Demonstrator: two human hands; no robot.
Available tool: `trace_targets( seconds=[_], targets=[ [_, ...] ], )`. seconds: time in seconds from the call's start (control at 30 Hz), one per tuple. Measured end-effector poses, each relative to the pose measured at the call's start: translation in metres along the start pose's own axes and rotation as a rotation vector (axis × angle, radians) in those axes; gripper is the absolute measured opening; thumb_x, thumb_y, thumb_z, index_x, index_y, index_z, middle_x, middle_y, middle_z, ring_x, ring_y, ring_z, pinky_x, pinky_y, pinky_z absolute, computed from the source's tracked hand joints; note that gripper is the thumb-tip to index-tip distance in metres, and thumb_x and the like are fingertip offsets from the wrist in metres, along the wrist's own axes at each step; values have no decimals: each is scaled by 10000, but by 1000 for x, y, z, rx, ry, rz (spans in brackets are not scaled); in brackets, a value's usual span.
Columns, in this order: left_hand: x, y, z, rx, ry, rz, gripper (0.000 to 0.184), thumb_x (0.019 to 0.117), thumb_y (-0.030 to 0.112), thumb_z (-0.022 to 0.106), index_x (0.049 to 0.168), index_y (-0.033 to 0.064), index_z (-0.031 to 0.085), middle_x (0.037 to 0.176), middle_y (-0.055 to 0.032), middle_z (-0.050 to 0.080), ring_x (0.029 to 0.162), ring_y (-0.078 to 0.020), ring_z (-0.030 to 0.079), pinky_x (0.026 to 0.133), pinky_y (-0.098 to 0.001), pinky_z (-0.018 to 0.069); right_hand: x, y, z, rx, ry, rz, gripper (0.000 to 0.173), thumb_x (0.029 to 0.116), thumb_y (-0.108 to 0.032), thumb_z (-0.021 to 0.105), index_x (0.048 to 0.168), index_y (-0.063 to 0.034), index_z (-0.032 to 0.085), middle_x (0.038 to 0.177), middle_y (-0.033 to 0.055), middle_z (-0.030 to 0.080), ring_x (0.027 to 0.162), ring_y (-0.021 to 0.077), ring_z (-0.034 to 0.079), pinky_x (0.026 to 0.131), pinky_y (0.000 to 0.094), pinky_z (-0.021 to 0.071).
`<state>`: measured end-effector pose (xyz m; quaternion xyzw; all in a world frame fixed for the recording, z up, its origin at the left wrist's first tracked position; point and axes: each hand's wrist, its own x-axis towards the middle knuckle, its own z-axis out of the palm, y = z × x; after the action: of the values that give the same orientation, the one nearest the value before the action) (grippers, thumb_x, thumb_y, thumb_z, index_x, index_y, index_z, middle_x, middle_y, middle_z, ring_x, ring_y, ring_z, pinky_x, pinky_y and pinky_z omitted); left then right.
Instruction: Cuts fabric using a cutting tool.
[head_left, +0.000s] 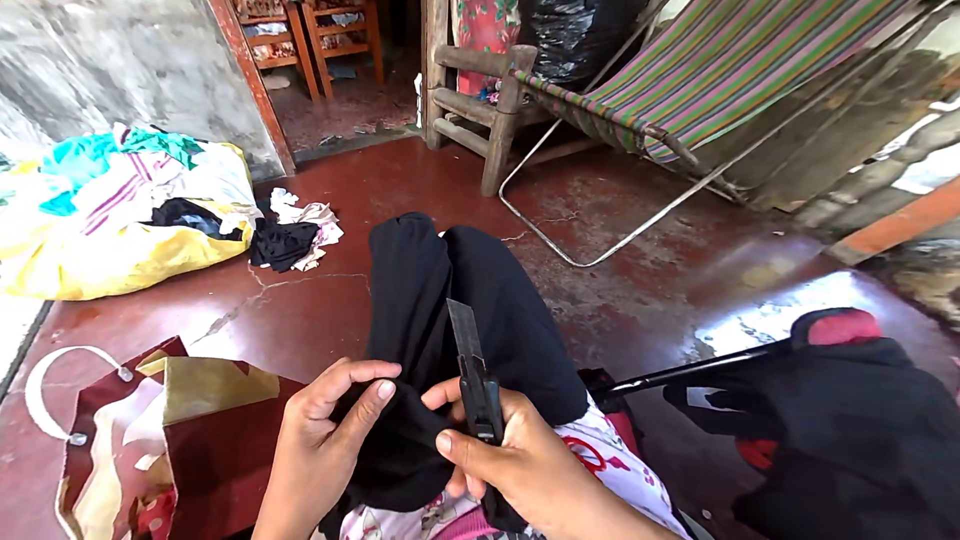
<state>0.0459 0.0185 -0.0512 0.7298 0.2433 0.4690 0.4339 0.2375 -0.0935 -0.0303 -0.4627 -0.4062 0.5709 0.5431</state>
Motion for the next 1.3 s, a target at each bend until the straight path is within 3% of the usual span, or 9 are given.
trace_targets(
  seconds=[0.2, 0.3, 0.37, 0.43, 0.53, 0.77, 1.0, 1.13, 1.3],
  targets=[
    [-3, -12, 4, 53, -155, -86, 335, 922, 238, 742, 1242, 141, 723, 1164, -18, 706, 1067, -178, 681, 923, -338, 600, -3, 0, -3, 113, 38, 47, 332, 910, 18, 663, 1229, -74, 663, 889, 41, 658, 605, 118, 628, 547, 275, 589],
    [-4, -20, 7, 189, -123, -77, 173, 958, 270, 679, 1054, 156, 767, 1124, 26, 712, 1069, -114, 670, 917, -287, 581, -3, 0, -2, 127, 76, 62, 347, 906, 19, 656, 1241, -74, 660, 880, 46, 648, 600, 125, 622, 547, 284, 589],
    [-4, -20, 4, 121, -138, -59, 168, 994, 239, 625, 1040, 136, 750, 1123, -4, 730, 1103, -154, 677, 959, -326, 571, -2, -1, -2, 133, 119, 89, 349, 891, 22, 653, 1228, -69, 654, 859, 45, 647, 585, 123, 620, 543, 282, 591],
    [-3, -16, 2, 42, -135, -32, 202, 1021, 247, 596, 1060, 113, 742, 1079, -14, 745, 1052, -147, 697, 937, -317, 579, 0, -2, -2, 140, 144, 106, 335, 881, 23, 647, 1203, -68, 662, 839, 45, 656, 576, 127, 625, 546, 287, 596],
    [-3, -12, 5, 26, -58, 0, 193, 1025, 243, 591, 1030, 103, 724, 918, 29, 720, 846, -50, 679, 771, -201, 572, 5, -1, 1, 125, 148, 71, 287, 895, 9, 632, 1168, -61, 683, 830, 42, 655, 575, 122, 619, 549, 280, 591],
    [-2, -4, 13, -17, 15, -15, 230, 1045, 242, 565, 953, 87, 707, 805, 33, 674, 726, -25, 635, 671, -168, 534, 21, 1, 5, -55, 164, -73, 209, 925, -56, 673, 1131, -70, 704, 809, 7, 677, 607, 68, 618, 528, 205, 535],
    [4, 0, -9, 5, 94, -65, 221, 998, 255, 638, 842, 119, 716, 694, 42, 627, 607, -22, 574, 566, -151, 477, 19, -8, 1, -22, 89, -5, 227, 905, -34, 663, 1109, -103, 736, 774, -14, 628, 592, 60, 591, 524, 202, 528],
    [5, 1, -13, -3, 97, -62, 188, 988, 249, 650, 873, 124, 729, 731, 33, 655, 652, -31, 611, 611, -164, 512, 18, -8, 2, -31, 87, -18, 215, 908, -32, 658, 1091, -110, 739, 782, -27, 628, 596, 49, 589, 524, 195, 527],
    [5, -4, -25, -40, 14, -3, 206, 1018, 172, 586, 1130, 104, 745, 1025, -46, 739, 931, -134, 701, 845, -250, 579, 14, 5, 4, -124, 62, -190, 130, 952, -26, 631, 996, -84, 738, 823, -20, 678, 602, 22, 587, 522, 172, 510]
  ],
)
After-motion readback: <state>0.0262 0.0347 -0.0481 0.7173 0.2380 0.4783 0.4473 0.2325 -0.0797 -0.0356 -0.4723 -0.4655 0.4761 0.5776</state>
